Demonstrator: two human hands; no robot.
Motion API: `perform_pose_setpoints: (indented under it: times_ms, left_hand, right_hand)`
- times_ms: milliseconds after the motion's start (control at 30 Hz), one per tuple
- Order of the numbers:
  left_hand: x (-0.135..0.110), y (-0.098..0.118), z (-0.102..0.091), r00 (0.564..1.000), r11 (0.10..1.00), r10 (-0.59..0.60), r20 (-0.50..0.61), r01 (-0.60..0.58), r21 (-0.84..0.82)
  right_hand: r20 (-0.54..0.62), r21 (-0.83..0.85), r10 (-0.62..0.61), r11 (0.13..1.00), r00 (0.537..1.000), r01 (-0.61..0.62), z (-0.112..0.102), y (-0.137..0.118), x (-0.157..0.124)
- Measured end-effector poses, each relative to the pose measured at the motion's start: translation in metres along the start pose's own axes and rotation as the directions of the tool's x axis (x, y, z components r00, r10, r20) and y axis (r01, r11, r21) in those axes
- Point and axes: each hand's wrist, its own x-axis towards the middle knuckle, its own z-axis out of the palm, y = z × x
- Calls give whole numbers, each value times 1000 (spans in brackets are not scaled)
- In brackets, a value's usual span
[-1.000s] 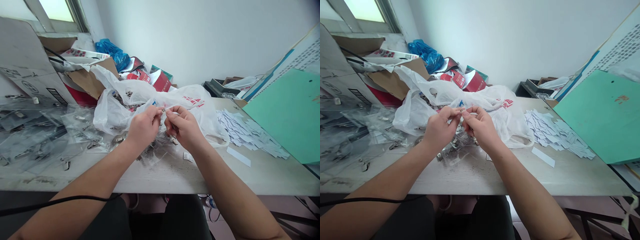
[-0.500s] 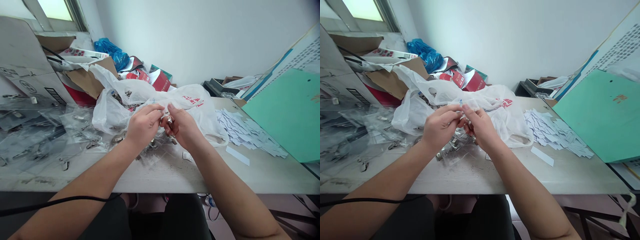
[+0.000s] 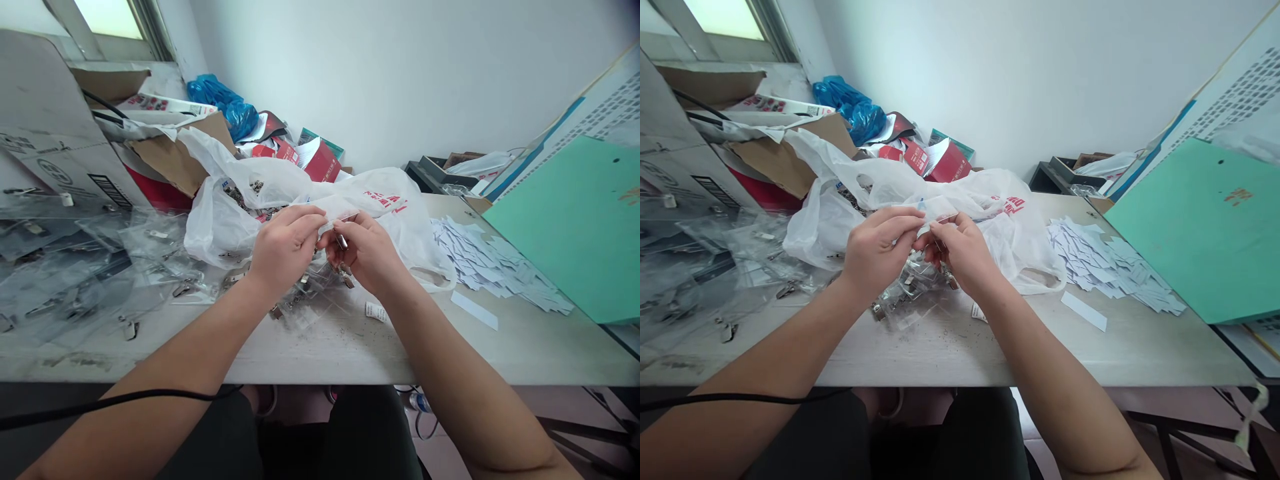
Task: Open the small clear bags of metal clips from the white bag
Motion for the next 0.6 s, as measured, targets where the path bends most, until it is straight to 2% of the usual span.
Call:
perform_pose_setpoints:
  times_ms: [200, 300, 467, 600]
  left_hand:
    - [0, -1, -1, 1000, 1000, -6, 10, 6, 12]
    - [1, -4, 0, 999, 999, 48, -16, -48, 24]
    - [0, -6, 2, 986, 986, 156, -66, -152, 66]
    - [0, -5, 2, 992, 990, 128, -22, -126, 66]
  right_hand:
    - [66, 1, -77, 997, 995, 77, -2, 4, 0]
    - [83, -12, -108, 994, 991, 109, -3, 6, 0]
    - [55, -82, -173, 981, 983, 177, -5, 9, 3]
    - [-22, -189, -225, 958, 974, 217, -3, 11, 4]
